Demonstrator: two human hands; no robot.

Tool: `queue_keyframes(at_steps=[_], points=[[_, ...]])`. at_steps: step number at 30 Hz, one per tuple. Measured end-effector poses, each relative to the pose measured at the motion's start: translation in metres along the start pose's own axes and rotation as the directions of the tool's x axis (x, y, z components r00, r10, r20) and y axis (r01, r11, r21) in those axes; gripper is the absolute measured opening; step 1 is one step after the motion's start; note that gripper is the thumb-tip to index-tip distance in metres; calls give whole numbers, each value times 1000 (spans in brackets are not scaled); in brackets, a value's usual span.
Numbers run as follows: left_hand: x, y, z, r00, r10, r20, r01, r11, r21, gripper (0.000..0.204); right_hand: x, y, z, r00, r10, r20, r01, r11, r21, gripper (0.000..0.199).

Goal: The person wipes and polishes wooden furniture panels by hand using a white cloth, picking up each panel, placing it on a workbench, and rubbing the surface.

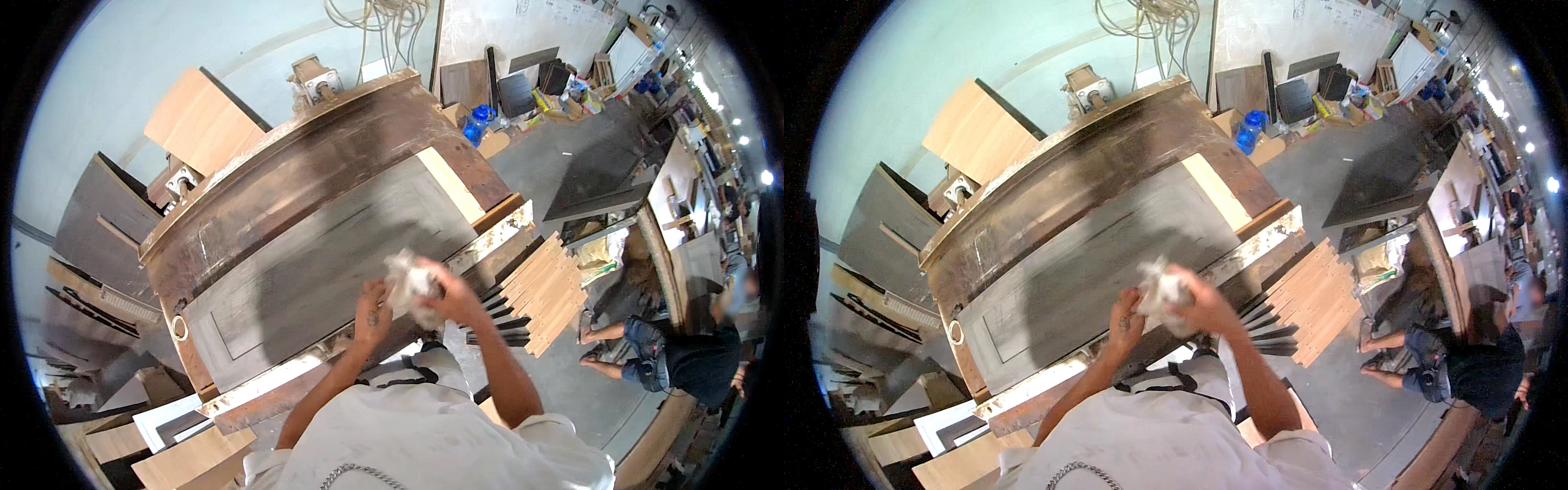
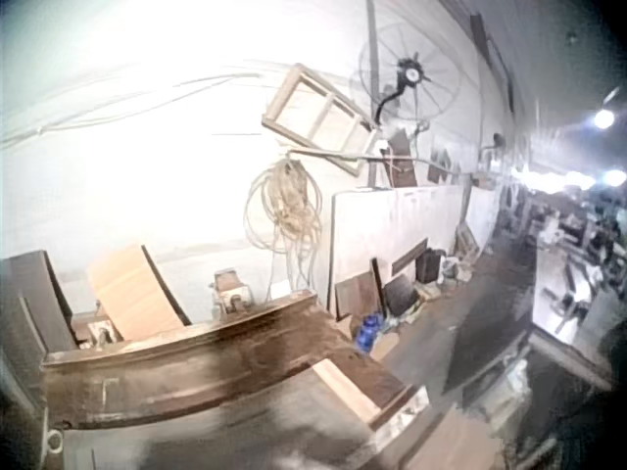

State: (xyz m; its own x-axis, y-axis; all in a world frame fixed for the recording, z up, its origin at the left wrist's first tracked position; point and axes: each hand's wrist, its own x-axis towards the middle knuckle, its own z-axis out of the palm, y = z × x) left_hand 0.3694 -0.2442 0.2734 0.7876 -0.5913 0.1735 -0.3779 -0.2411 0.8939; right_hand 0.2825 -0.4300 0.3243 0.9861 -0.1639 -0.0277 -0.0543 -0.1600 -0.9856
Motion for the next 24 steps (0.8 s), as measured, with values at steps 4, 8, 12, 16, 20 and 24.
queue_keyframes(at_steps=[4, 8, 12, 16, 20, 24], points=[[-25, 10, 50, 927, -347, 146, 329, 935, 135, 26, 59, 29, -122, 772, -157, -616, 46, 980, -192, 64], [-66, -1, 89, 791, -492, 364, 526, 851, 6, 31, 115, 116, -186, 864, 183, -468, -456, 677, -578, 71], [-56, 50, 89, 788, -528, 317, 527, 844, 96, 38, 72, 144, -177, 881, 5, -474, -384, 594, -707, 52], [-66, 31, 91, 745, -610, 271, 653, 749, -108, 36, -49, 102, -153, 780, -209, -590, -203, 807, -554, 34], [-55, 17, 112, 811, -526, 256, 577, 792, -201, 35, -206, 143, -165, 160, -147, -976, -621, 753, -216, 42], [-24, 32, 127, 778, -490, 393, 530, 848, 8, 37, -296, 230, -201, -155, 639, -753, -304, 695, 652, 64]])
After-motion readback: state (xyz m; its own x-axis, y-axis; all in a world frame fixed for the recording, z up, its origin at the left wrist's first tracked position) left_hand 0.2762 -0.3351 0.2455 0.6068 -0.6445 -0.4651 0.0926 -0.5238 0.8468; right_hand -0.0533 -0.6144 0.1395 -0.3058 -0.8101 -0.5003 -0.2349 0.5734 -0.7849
